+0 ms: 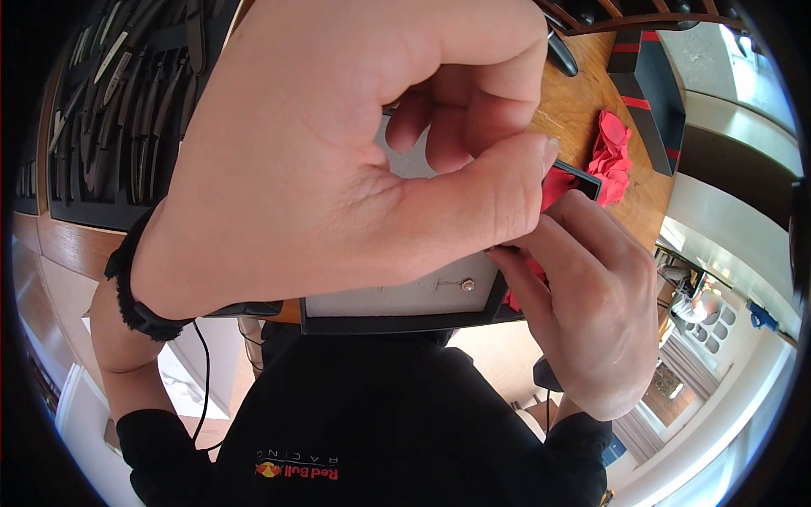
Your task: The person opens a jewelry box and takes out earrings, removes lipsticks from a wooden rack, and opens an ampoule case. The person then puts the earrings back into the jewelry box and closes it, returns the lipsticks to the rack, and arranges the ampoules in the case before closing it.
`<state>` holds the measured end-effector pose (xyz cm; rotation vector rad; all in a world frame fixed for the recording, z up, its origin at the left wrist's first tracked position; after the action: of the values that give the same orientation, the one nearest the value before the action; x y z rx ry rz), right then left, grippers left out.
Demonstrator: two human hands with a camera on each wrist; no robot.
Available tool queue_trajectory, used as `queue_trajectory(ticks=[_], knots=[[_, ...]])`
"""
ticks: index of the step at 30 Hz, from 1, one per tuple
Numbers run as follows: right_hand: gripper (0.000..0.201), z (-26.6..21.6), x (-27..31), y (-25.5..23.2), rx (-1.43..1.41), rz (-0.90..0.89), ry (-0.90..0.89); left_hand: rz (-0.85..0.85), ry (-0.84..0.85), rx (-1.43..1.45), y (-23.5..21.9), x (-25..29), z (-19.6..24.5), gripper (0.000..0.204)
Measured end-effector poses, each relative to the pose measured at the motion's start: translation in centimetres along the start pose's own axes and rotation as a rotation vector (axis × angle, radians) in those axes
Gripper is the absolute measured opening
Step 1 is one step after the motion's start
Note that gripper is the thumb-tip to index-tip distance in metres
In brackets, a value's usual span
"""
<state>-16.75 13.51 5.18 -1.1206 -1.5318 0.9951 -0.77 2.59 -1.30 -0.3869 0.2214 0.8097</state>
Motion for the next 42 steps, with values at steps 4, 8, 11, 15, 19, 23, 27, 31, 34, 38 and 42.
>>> queue_trajectory(ticks=[4, 8, 11, 15, 19, 23, 27, 31, 34, 38, 42], knots=[[0.021, -0.1, -0.3, -0.4, 0.005, -0.042, 0.019, 0.096, -0.047, -0.007, 0.9, 1.4, -0.2, 0.022], [0.020, 2.4, -1.0, -1.2, -0.192, -0.094, -0.019, 0.073, 0.035, -0.026, 0.2, -0.3, 0.9, 0.024], [0.014, 4.8, -2.5, -2.5, -0.362, 0.015, 0.118, 0.049, 0.021, -0.049, -0.1, -0.4, 1.1, 0.024], [0.013, 7.7, -5.8, -1.4, -0.404, 0.093, -0.027, 0.048, -0.009, -0.036, -0.1, -0.4, 1.0, 0.025], [0.021, 7.7, -8.6, -0.4, -0.351, 0.064, -0.248, 0.046, -0.051, -0.036, -0.3, -0.5, 0.9, 0.026], [0.018, 8.1, -9.5, 0.2, -0.349, 0.027, -0.280, 0.029, -0.079, -0.020, -0.3, -0.5, 0.7, 0.026], [0.016, 8.3, -10.1, 0.7, -0.288, -0.039, -0.312, 0.038, -0.072, 0.011, -0.2, -0.4, 0.6, 0.026], [0.012, 8.5, -9.5, 0.6, -0.328, 0.019, -0.324, 0.036, -0.066, 0.014, -0.2, -0.6, 0.8, 0.026], [0.013, 8.2, -8.4, -0.8, -0.373, 0.025, -0.243, 0.044, -0.056, -0.002, -0.2, -0.4, 0.7, 0.025], [0.013, 7.5, -5.7, -1.5, -0.565, 0.089, -0.225, 0.046, -0.058, -0.006, -0.2, -0.5, 0.9, 0.025], [0.018, 6.1, -4.0, -1.4, -0.598, 0.127, -0.324, 0.051, -0.046, -0.028, -0.1, -0.5, 0.9, 0.025]])
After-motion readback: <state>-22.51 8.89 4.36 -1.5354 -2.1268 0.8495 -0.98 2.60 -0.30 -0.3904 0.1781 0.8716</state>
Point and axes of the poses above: each hand's wrist, its own x-axis away from the middle knuckle, its own y-axis out of the palm, z = x × y, the point moved 3 cm from there along -x, towards the middle knuckle
